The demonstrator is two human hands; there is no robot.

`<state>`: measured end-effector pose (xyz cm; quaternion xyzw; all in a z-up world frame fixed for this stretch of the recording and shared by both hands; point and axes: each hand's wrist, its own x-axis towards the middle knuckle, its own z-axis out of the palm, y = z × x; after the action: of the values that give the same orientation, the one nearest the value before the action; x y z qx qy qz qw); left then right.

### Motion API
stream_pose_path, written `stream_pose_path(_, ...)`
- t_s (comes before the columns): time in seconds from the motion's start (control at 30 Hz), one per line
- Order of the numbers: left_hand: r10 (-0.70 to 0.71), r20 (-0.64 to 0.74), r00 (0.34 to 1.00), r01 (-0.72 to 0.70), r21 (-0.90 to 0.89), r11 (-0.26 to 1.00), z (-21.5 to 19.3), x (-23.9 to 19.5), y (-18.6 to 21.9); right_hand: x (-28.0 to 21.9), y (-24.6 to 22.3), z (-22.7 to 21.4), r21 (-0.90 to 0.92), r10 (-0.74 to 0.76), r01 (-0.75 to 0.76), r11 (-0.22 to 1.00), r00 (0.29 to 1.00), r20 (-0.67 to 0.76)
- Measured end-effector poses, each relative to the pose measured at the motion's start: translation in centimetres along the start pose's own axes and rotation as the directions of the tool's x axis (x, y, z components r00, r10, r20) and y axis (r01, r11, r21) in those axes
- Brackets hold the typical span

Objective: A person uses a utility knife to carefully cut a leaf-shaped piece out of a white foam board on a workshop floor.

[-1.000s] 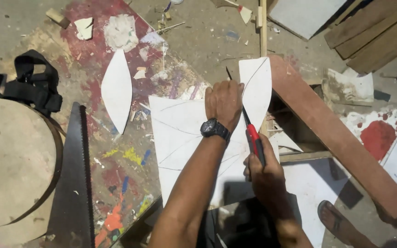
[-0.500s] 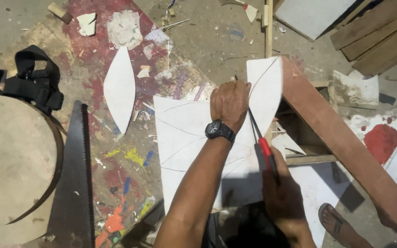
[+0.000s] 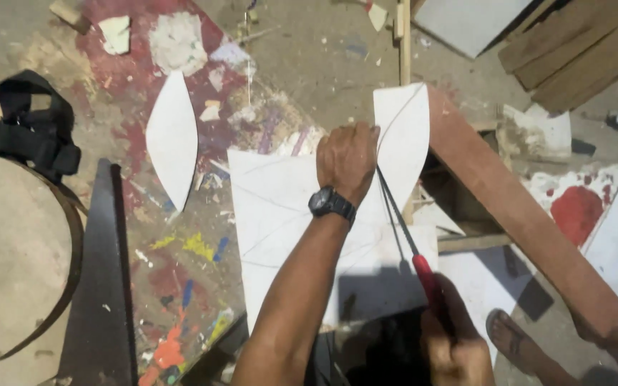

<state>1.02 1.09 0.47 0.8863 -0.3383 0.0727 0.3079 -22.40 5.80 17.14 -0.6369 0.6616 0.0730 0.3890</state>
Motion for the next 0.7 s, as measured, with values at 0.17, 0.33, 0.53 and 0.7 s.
stream_pose_path(0.17,-0.027,0.024,0.999,0.028,-0.047,0.998,0.5,-0.1,0.4,0.3,1.3,0.9,0.088,-0.006,0.007,0.996,1.000,-0.004)
stream_pose_path(0.33,-0.025,0.035,0.999,0.026,-0.032,0.999,0.8,0.0,0.4,1.4,2.7,1.1,0.130,-0.043,0.043,0.991,0.999,0.000)
stream_pose_path(0.53,0.000,-0.011,1.000,0.000,0.001,1.000,1.3,-0.1,0.0,2.2,0.8,1.9,0.260,-0.139,0.135,0.956,0.990,-0.004)
stream_pose_path(0.7,0.002,-0.047,0.999,-0.003,-0.019,1.000,0.9,-0.1,0.1,7.2,0.5,4.1,0.045,-0.418,0.417,0.908,0.908,0.025)
